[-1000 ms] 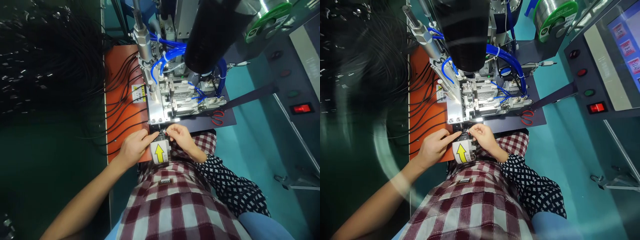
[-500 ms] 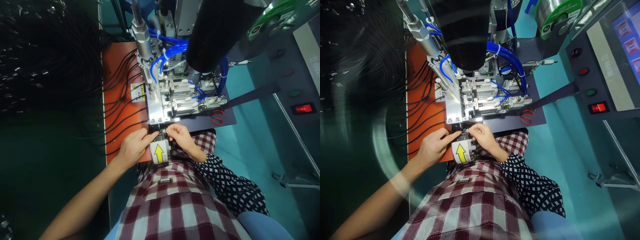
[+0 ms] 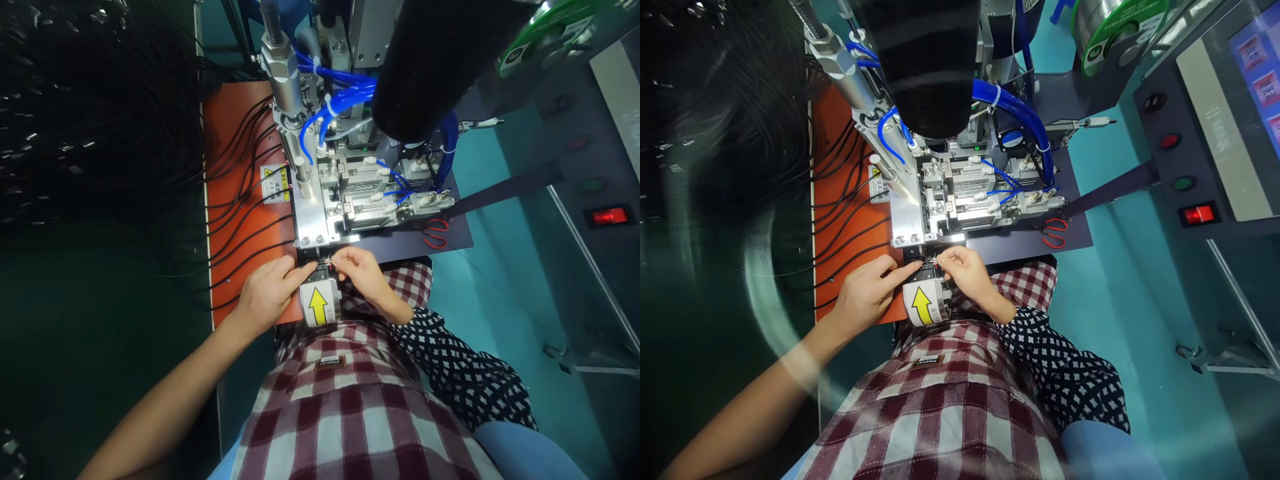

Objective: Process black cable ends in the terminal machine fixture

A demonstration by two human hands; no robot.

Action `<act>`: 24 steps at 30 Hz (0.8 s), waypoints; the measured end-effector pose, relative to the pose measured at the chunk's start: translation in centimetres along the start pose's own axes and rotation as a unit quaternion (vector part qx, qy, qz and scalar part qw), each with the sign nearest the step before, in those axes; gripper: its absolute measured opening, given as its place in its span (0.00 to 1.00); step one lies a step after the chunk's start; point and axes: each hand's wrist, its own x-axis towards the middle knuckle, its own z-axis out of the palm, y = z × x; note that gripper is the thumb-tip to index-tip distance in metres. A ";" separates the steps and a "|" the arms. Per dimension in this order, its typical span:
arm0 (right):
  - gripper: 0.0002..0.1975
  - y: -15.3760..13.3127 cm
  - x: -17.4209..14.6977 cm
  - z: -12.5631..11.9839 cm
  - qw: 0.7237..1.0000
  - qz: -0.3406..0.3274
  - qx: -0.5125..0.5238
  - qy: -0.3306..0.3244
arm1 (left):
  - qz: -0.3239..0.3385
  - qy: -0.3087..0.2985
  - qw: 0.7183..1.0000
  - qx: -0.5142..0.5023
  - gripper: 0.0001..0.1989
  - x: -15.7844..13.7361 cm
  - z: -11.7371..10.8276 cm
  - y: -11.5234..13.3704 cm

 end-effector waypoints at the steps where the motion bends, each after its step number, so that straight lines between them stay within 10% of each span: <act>1: 0.11 0.0 0.0 0.0 1.000 0.001 -0.001 0.001 | 0.002 0.002 1.000 0.001 0.18 0.0 0.0 0.0; 24: 0.10 -0.6 0.0 -0.2 0.999 0.016 -0.035 -0.023 | 0.029 0.007 0.999 0.031 0.18 0.0 0.2 -0.1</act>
